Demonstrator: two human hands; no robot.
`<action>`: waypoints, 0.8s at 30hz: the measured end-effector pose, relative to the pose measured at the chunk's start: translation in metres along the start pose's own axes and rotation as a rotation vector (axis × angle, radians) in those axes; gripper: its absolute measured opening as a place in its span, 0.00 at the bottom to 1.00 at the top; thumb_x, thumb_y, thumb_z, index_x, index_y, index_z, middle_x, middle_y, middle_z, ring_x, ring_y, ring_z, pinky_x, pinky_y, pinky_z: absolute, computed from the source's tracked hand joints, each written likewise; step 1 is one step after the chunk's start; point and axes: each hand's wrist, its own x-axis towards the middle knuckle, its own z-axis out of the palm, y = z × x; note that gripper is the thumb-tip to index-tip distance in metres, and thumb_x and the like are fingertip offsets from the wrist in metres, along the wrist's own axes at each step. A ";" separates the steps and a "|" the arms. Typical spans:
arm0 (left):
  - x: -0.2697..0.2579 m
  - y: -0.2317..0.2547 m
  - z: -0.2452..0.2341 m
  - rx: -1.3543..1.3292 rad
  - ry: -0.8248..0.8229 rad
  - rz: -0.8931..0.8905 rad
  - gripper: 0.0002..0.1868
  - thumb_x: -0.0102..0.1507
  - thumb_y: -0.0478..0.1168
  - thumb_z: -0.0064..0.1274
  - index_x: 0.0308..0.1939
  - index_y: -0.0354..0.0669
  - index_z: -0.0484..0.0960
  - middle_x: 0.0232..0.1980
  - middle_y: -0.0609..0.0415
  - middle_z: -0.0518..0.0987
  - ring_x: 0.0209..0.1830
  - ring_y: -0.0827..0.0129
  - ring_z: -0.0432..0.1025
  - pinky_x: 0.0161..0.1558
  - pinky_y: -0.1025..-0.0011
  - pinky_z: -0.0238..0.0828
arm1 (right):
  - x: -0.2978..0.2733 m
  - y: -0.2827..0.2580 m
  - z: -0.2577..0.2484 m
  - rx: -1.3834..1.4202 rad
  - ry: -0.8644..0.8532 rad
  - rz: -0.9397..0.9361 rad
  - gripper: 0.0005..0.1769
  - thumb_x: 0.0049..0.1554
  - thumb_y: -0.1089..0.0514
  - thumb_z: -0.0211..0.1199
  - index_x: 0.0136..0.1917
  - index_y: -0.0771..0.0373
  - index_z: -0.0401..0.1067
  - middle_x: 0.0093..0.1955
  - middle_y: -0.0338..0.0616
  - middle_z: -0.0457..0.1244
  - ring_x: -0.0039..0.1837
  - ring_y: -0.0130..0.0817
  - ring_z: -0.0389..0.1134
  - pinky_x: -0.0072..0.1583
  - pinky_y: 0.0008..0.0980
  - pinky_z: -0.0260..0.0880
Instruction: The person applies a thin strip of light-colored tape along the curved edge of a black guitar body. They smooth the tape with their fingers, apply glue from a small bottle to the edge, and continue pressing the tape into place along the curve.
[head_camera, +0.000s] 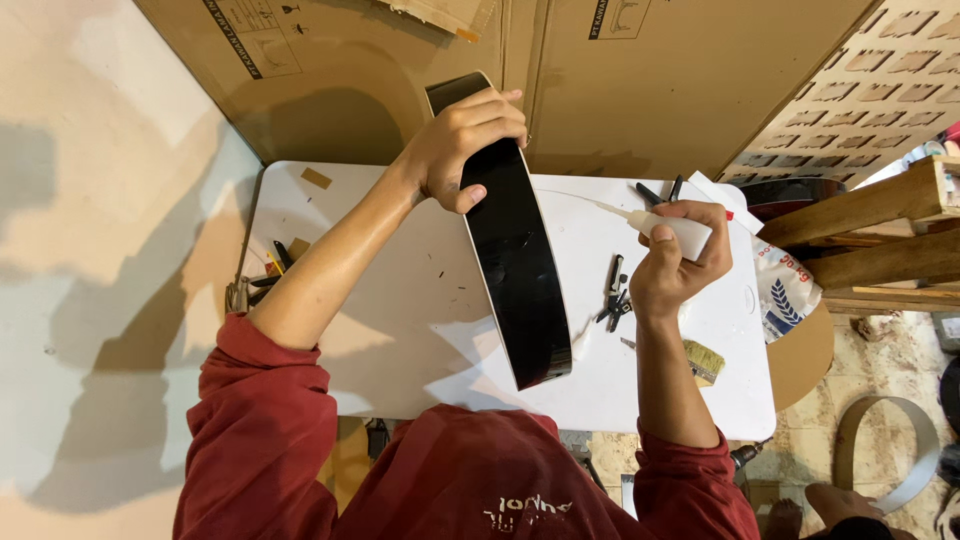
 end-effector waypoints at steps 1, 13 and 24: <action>0.001 -0.001 -0.001 -0.001 0.001 -0.001 0.38 0.65 0.64 0.30 0.44 0.27 0.75 0.43 0.40 0.74 0.42 0.48 0.69 0.68 0.37 0.63 | 0.001 0.000 0.000 -0.001 -0.001 0.000 0.18 0.57 0.47 0.58 0.41 0.65 0.68 0.38 0.46 0.62 0.36 0.34 0.62 0.31 0.30 0.61; -0.002 -0.004 -0.001 -0.007 -0.015 -0.007 0.39 0.65 0.64 0.30 0.46 0.26 0.75 0.44 0.39 0.74 0.43 0.45 0.69 0.69 0.36 0.62 | 0.001 0.004 -0.006 -0.033 -0.051 -0.056 0.13 0.56 0.54 0.58 0.42 0.68 0.68 0.39 0.48 0.65 0.34 0.35 0.62 0.34 0.31 0.60; -0.001 -0.001 -0.001 -0.012 -0.005 -0.023 0.39 0.65 0.65 0.30 0.45 0.27 0.75 0.44 0.39 0.73 0.43 0.46 0.68 0.69 0.36 0.62 | -0.001 0.004 -0.009 -0.084 -0.086 -0.106 0.23 0.60 0.44 0.59 0.42 0.69 0.69 0.39 0.51 0.66 0.34 0.39 0.65 0.35 0.32 0.63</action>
